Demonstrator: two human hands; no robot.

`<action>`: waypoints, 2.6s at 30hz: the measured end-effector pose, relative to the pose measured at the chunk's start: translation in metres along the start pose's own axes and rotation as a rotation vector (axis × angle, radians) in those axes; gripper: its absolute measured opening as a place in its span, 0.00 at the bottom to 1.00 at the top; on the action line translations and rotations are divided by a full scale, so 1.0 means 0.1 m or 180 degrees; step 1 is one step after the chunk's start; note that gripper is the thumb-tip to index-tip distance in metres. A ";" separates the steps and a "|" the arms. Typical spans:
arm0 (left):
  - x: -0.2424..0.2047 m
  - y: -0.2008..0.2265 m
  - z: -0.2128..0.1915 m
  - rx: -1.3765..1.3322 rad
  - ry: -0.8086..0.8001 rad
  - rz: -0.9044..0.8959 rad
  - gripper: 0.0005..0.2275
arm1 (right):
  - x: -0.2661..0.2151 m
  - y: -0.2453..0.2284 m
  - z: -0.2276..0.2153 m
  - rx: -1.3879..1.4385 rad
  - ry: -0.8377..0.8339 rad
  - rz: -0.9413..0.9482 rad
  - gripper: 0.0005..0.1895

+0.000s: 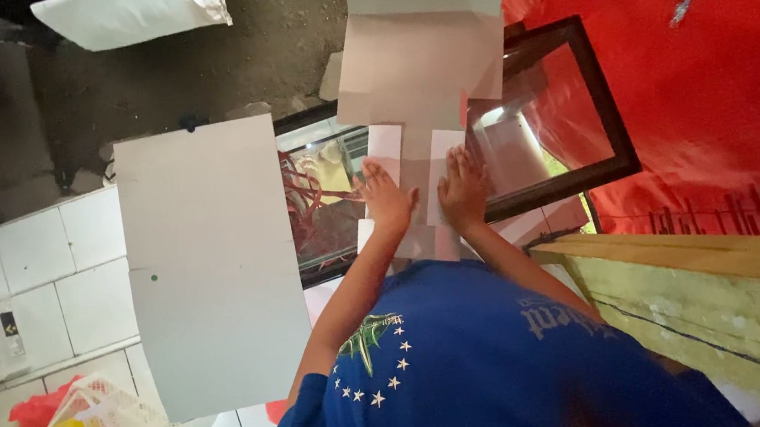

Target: The person assembles a flat cardboard sheet into a box on a glass display counter. They fold the side flaps, tuck the top flaps, and place a green product box inside. The person then folds the remaining flaps to close the box.

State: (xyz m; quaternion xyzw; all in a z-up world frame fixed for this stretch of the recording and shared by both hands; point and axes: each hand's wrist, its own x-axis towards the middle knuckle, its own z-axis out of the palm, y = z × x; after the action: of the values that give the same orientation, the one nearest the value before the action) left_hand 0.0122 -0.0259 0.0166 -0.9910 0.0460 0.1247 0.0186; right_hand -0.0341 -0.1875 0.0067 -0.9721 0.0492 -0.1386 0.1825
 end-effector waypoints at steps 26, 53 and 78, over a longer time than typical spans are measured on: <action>0.63 -1.02 0.13 -0.0214 0.0588 0.1824 0.29 | 0.03 0.00 0.00 -0.0292 -0.0064 0.0010 0.34; 0.38 -0.84 -0.34 0.1146 -0.0361 0.1554 0.72 | 0.02 0.06 0.08 -0.0272 -0.0062 -0.0116 0.34; -0.75 -1.04 0.24 -0.0047 0.1053 0.1495 0.08 | 0.08 -0.07 -0.06 -0.0226 -0.0148 -0.0022 0.34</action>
State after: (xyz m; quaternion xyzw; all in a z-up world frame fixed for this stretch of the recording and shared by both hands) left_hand -0.0557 0.0854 0.0151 -0.9602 0.2757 -0.0374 -0.0257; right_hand -0.0282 -0.1847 0.0169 -0.9811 0.0464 -0.1148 0.1484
